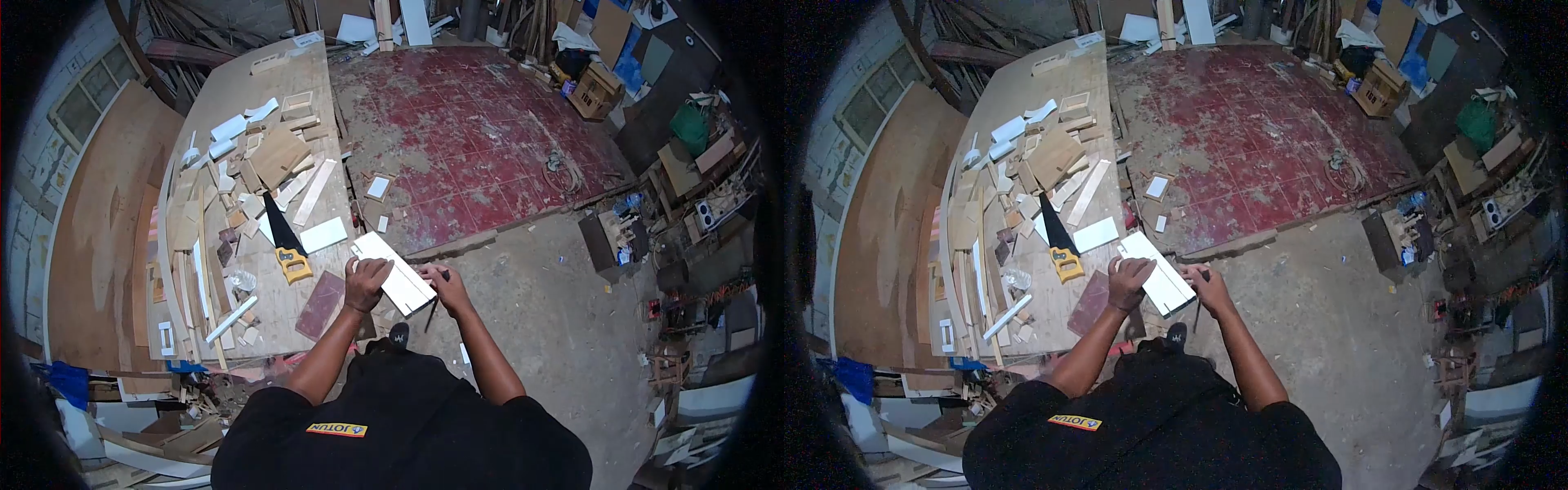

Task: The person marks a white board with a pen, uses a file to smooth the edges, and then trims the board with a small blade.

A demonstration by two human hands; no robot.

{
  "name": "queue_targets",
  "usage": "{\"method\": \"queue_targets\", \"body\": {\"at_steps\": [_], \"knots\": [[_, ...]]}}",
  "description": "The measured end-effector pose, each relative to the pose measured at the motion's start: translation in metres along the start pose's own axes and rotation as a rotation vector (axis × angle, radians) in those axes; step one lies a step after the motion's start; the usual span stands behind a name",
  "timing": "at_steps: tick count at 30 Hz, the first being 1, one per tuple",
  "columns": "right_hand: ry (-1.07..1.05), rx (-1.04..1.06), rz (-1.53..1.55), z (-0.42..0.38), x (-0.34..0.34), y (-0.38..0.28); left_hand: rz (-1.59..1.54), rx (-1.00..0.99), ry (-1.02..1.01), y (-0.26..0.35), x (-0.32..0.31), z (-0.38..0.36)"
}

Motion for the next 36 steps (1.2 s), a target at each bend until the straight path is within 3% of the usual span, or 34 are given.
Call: {"method": "queue_targets", "body": {"at_steps": [2,4,5,6,8,9,12,15,16,18,22,26,30,32,33,35,36], "knots": [[0.034,-0.077,-0.041,-0.016,0.019,-0.003,0.008,-0.025,0.017,0.013,0.008,-0.007],[0.090,0.003,-0.107,-0.023,0.043,0.020,0.025,-0.046,0.029,0.024,0.018,-0.015],[0.148,0.150,-0.250,-0.027,0.058,0.030,0.057,-0.090,0.055,0.029,0.023,-0.018],[0.142,0.137,-0.244,-0.033,0.071,0.039,0.089,-0.137,0.080,0.033,0.029,-0.021],[0.333,-0.079,-0.612,-0.044,0.103,0.054,0.098,-0.135,0.047,0.037,0.037,-0.027],[0.336,-0.082,-0.608,-0.053,0.114,0.056,0.084,-0.116,0.045,0.037,0.039,-0.029],[0.424,-0.163,-0.420,-0.078,0.135,0.056,0.061,-0.107,0.054,0.033,0.042,-0.031],[0.554,-0.238,0.066,-0.099,0.151,0.055,0.047,-0.114,0.040,0.029,0.040,-0.031],[0.567,-0.229,0.067,-0.103,0.157,0.056,0.035,-0.122,0.046,0.029,0.040,-0.029],[0.661,-0.198,0.548,-0.110,0.163,0.063,-0.002,-0.125,0.040,0.025,0.038,-0.027],[0.642,-0.120,0.815,-0.110,0.154,0.077,-0.099,-0.125,-0.015,0.017,0.032,-0.025],[0.601,-0.103,0.899,-0.103,0.107,0.088,-0.253,0.018,-0.132,0.003,0.025,-0.034],[0.526,-0.260,0.988,-0.093,0.053,0.111,-0.360,0.166,-0.177,-0.024,0.001,-0.061],[0.437,-0.256,0.922,-0.087,0.020,0.121,-0.612,0.643,-0.376,-0.043,-0.014,-0.077],[0.437,-0.250,0.921,-0.089,0.002,0.114,-0.796,0.769,-0.444,-0.063,-0.046,-0.102],[0.264,-0.238,0.620,-0.102,-0.036,0.088,-0.831,0.800,-0.480,-0.077,-0.046,-0.106],[0.264,-0.242,0.621,-0.101,-0.044,0.094,-0.865,0.833,-0.522,-0.082,-0.044,-0.110]]}}
Point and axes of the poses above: each hand's wrist, its own z-axis towards the middle knuckle, its own x-axis out of the back of the hand, y = z × x, the point moved 3 cm from there along z, towards the middle knuckle, and after that the axes turned 11 degrees about y, right-handed, at the moved point
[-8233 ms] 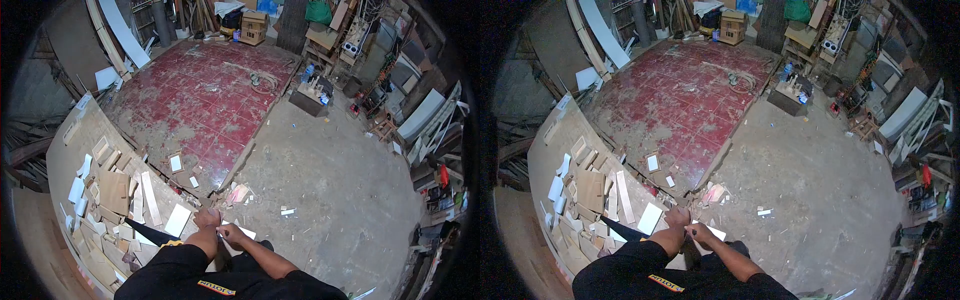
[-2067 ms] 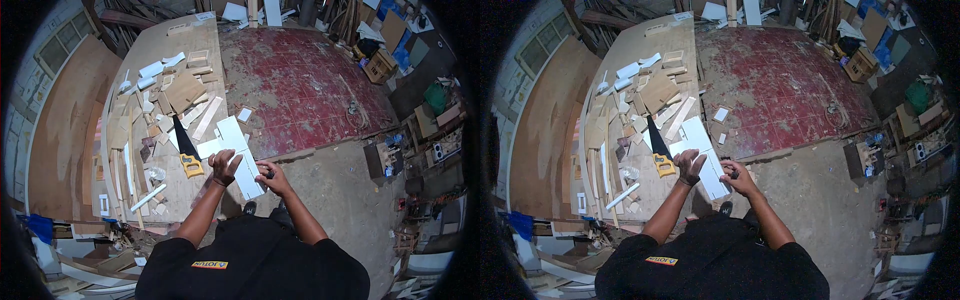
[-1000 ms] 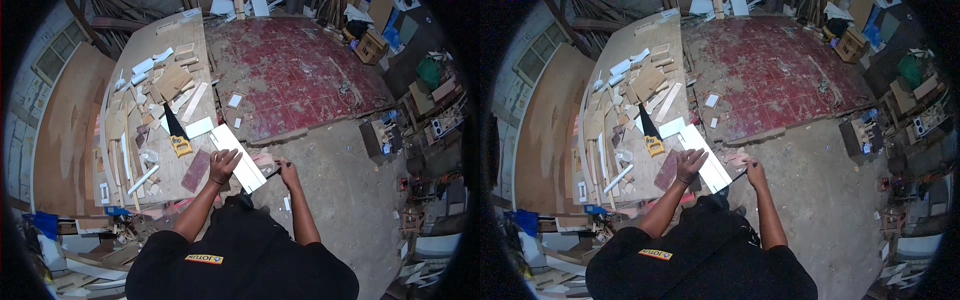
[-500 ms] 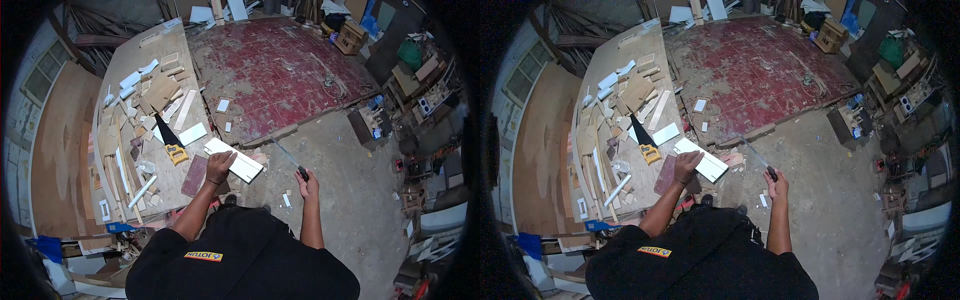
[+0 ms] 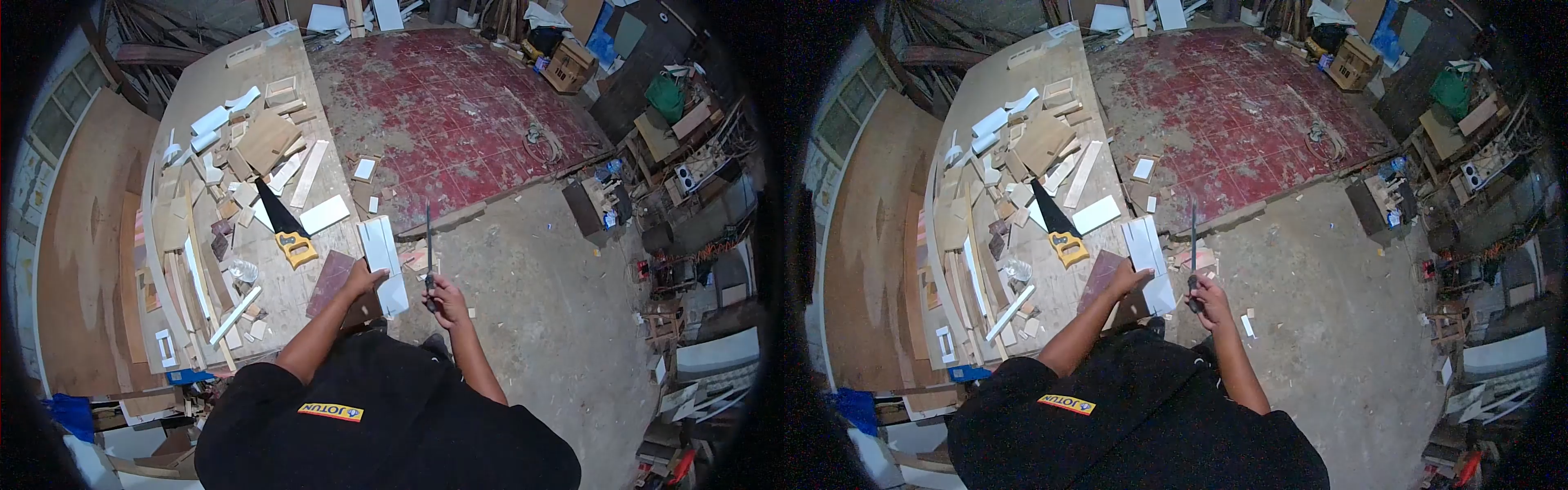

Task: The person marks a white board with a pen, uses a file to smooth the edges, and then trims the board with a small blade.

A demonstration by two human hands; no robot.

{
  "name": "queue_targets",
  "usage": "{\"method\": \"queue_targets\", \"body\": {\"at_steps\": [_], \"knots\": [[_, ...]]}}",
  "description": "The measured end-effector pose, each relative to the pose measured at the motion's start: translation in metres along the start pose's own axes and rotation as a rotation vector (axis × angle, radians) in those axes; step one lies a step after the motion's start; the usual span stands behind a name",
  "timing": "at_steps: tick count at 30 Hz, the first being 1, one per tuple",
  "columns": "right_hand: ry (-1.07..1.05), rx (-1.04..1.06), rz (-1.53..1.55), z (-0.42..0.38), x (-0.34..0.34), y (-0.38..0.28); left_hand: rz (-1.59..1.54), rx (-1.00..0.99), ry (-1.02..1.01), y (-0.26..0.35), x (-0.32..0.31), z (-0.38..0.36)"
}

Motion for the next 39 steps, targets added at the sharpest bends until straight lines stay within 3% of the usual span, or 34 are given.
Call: {"method": "queue_targets", "body": {"at_steps": [4,6,8,9,11,12,14,15,17,21,26,32,39], "knots": [[0.015,-0.067,-0.335,0.006,-0.012,0.033,-0.150,0.135,0.058,-0.064,0.006,0.008],[0.019,0.019,-0.684,0.008,-0.017,0.044,-0.133,0.184,0.052,-0.080,0.009,0.006],[-0.027,0.025,-0.712,0.011,-0.020,0.056,-0.077,0.235,0.018,-0.094,0.009,0.005],[-0.083,0.092,-0.897,0.022,-0.012,0.071,-0.078,0.238,0.015,-0.089,0.011,0.001],[-0.131,0.155,-1.152,0.014,-0.026,0.073,0.285,0.175,-0.033,-0.073,0.015,-0.007],[-0.128,0.154,-1.153,0.015,-0.030,0.077,0.284,0.175,-0.035,-0.078,0.013,-0.009],[-0.187,0.483,-1.455,0.015,-0.040,0.082,0.299,0.188,0.139,-0.093,0.011,-0.014],[-0.185,0.393,-1.423,0.011,-0.048,0.081,0.401,0.280,0.111,-0.044,0.020,-0.027],[-0.171,0.435,-1.418,0.014,-0.053,0.090,0.394,0.283,0.081,-0.029,0.025,-0.030],[-0.068,0.592,-1.407,0.036,-0.044,0.109,0.497,0.228,0.077,-0.045,0.024,-0.021],[0.124,0.634,-1.413,0.068,-0.012,0.114,0.549,0.251,0.114,-0.049,0.028,-0.022],[0.137,0.292,-1.334,0.071,-0.004,0.114,0.629,0.192,0.104,-0.047,0.031,-0.017],[0.117,0.229,-1.268,0.063,-0.009,0.122,0.833,0.076,0.105,-0.048,0.032,-0.008]]}}
Point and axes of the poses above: each hand's wrist, its own z-axis towards the middle knuckle, its own x-axis out of the back of the hand, y = z × x, the point moved 3 cm from there along z, towards the middle knuckle, and after that the axes turned 11 degrees about y, right-handed, at the moved point
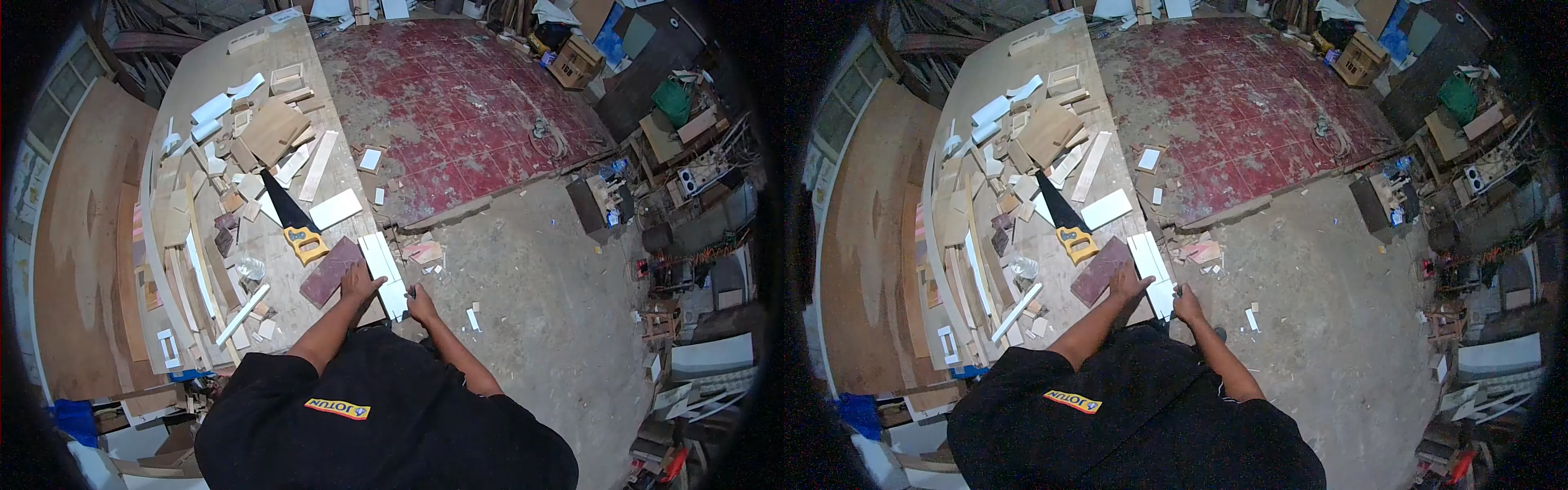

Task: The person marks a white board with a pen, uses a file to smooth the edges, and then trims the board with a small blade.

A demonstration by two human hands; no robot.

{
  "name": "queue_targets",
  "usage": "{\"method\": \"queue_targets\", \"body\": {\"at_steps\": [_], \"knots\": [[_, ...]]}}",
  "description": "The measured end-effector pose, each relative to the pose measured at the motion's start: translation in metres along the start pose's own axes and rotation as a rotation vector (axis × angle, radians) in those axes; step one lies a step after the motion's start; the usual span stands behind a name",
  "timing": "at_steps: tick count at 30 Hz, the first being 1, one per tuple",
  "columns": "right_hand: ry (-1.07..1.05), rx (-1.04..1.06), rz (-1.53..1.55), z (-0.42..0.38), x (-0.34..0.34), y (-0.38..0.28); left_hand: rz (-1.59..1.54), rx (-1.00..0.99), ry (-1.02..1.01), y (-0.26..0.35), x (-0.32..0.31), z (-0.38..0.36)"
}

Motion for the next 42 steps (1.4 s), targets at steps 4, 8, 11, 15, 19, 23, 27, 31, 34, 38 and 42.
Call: {"method": "queue_targets", "body": {"at_steps": [4,8,11,15,19,23,27,31,34,38,42], "knots": [[0.007,0.048,0.043,0.008,-0.008,0.010,0.006,0.033,-0.057,0.004,0.003,0.001],[0.010,-0.008,0.038,0.020,-0.018,0.026,0.000,-0.004,-0.034,0.003,0.001,0.000],[0.015,0.092,-0.091,0.012,-0.016,0.014,0.007,-0.025,-0.036,-0.001,-0.002,-0.001],[0.003,0.083,-0.059,0.011,-0.020,0.016,0.059,-0.017,-0.126,0.003,0.005,0.005],[0.041,0.120,-0.041,0.008,-0.016,0.011,0.046,0.001,-0.180,0.003,0.010,0.013],[0.092,0.166,0.027,0.014,-0.013,0.017,0.064,-0.029,-0.145,-0.007,-0.005,0.019],[0.103,0.211,0.020,0.015,-0.003,0.017,0.088,-0.045,-0.142,0.000,0.002,0.027],[-0.030,0.191,0.010,0.020,-0.006,0.019,0.102,-0.083,-0.145,-0.012,0.003,0.047],[-0.017,0.204,0.003,0.021,-0.006,0.018,0.196,-0.317,0.277,-0.013,0.017,0.057],[-0.063,0.168,-0.035,0.021,-0.003,0.013,0.338,0.011,0.151,-0.026,0.036,0.066],[-0.097,0.134,-0.035,0.024,-0.006,0.013,0.201,-0.106,0.036,-0.031,0.042,0.073]]}}
Point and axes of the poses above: each hand's wrist, its own z-axis towards the middle knuckle, its own x-axis out of the back of the hand, y = z × x, the point moved 3 cm from there along z, towards the middle knuckle, and after that the axes turned 11 degrees about y, right-handed, at the moved point
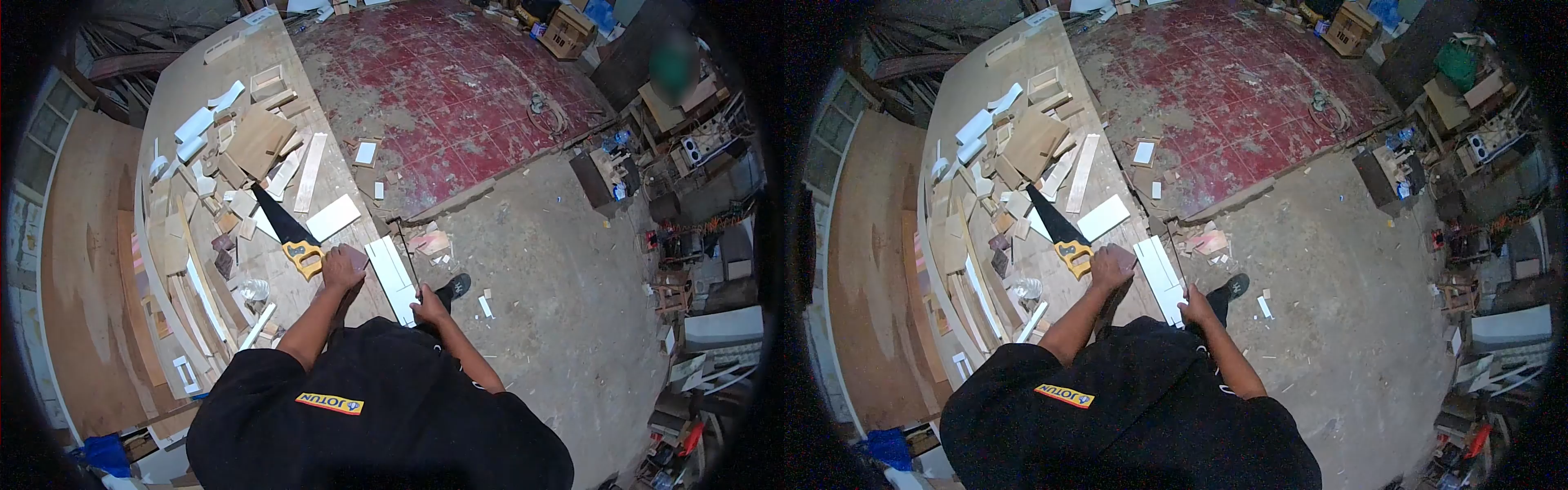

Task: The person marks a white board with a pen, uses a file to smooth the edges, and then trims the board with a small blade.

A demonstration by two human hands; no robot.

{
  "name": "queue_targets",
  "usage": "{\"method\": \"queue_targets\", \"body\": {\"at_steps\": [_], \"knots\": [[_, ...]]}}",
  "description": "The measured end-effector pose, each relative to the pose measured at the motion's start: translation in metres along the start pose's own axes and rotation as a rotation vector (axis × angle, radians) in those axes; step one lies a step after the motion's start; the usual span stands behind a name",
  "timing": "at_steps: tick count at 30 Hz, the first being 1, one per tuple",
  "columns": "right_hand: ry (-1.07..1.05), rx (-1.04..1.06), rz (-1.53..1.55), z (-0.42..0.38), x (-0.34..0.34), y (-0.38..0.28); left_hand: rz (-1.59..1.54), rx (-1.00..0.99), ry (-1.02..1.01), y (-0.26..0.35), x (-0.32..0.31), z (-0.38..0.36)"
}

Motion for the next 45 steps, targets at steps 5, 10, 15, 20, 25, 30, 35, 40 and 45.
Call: {"method": "queue_targets", "body": {"at_steps": [5,10,15,20,25,30,35,40,45], "knots": [[0.032,0.036,0.020,0.001,-0.006,0.000,-0.279,-0.171,0.168,0.017,0.021,0.003],[0.025,-0.009,0.029,0.003,-0.008,-0.003,-0.221,-0.370,0.088,0.045,-0.002,0.025],[0.068,-0.035,0.037,-0.002,-0.006,-0.011,-0.129,-0.432,0.056,0.062,-0.022,0.032],[0.081,-0.013,0.060,-0.005,-0.002,-0.023,-0.157,-0.496,0.053,0.057,-0.019,0.035],[0.097,-0.025,0.064,-0.004,-0.005,-0.014,-0.185,-0.491,0.001,0.048,-0.043,0.041],[0.289,0.049,-0.052,-0.007,0.003,-0.007,-0.164,-0.463,-0.037,0.048,-0.045,0.043],[-0.040,-0.001,-0.435,-0.056,0.083,-0.050,-0.289,-0.457,-0.066,0.042,-0.042,0.047],[-0.191,-0.078,-0.535,-0.085,0.124,-0.120,-0.258,-0.459,-0.072,0.043,-0.043,0.043],[-0.160,-0.156,-0.650,-0.079,0.111,-0.128,-0.278,-0.457,-0.055,0.042,-0.050,0.044]]}}
Point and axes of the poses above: each hand's wrist, its own z-axis towards the middle knuckle, its own x-axis out of the back of the hand, y = z × x, the point moved 3 cm from there along z, towards the middle knuckle, and after that the axes turned 11 degrees about y, right-handed, at the moved point
